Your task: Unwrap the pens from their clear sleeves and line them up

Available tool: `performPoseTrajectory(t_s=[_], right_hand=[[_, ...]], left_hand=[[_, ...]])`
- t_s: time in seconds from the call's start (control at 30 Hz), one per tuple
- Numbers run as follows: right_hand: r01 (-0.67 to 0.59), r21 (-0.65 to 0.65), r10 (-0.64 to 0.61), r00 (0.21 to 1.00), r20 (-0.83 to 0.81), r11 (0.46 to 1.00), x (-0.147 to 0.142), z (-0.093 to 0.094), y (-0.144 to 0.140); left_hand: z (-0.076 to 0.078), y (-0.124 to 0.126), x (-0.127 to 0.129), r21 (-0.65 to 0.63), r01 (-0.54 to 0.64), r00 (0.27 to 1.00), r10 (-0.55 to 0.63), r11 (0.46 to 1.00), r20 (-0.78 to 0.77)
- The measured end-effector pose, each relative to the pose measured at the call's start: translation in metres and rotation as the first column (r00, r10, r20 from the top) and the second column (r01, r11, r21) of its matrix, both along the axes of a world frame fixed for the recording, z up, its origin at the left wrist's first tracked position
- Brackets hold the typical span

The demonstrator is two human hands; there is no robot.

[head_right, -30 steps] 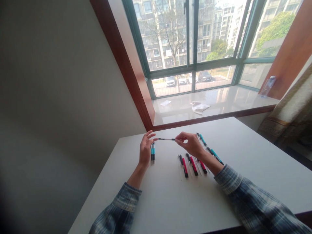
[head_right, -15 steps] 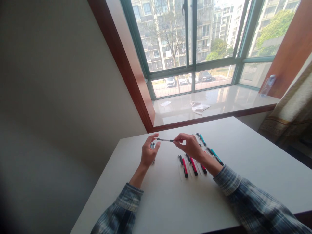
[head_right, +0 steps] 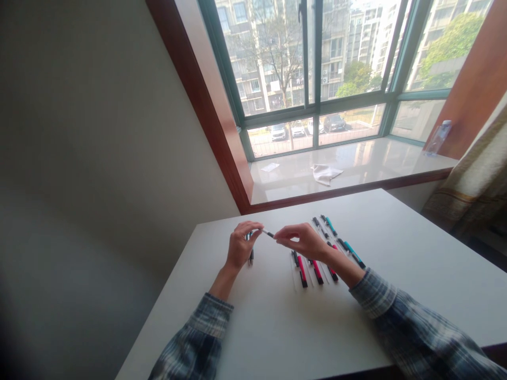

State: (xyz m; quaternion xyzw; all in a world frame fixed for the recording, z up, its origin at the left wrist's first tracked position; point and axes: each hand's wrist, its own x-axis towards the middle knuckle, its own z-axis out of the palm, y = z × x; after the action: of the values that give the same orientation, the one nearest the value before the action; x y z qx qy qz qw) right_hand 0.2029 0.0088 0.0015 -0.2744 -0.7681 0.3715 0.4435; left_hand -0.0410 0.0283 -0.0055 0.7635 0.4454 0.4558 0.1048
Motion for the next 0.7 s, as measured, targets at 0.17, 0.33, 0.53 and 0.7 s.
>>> performPoseTrajectory(t_s=[0.17,0.33,0.53,0.7], right_hand=[[0.033,0.051,-0.035,0.998,0.052,0.998,-0.004,0.000,-0.002],[0.024,0.149,-0.058,0.972,0.229,0.989,-0.019,-0.007,-0.020],[-0.033,0.251,-0.062,0.932,0.358,0.967,-0.050,-0.017,-0.033],[-0.072,0.349,-0.087,0.904,0.419,0.934,-0.067,-0.020,-0.035]], left_hand=[[0.007,-0.003,-0.003,0.051,-0.145,0.989,0.145,0.988,0.018],[0.007,-0.010,-0.009,0.006,-0.352,0.916,0.343,0.936,0.208],[0.003,-0.013,-0.013,-0.028,-0.355,0.900,0.350,0.934,0.260],[-0.002,-0.013,-0.019,-0.039,-0.364,0.898,0.362,0.930,0.249]])
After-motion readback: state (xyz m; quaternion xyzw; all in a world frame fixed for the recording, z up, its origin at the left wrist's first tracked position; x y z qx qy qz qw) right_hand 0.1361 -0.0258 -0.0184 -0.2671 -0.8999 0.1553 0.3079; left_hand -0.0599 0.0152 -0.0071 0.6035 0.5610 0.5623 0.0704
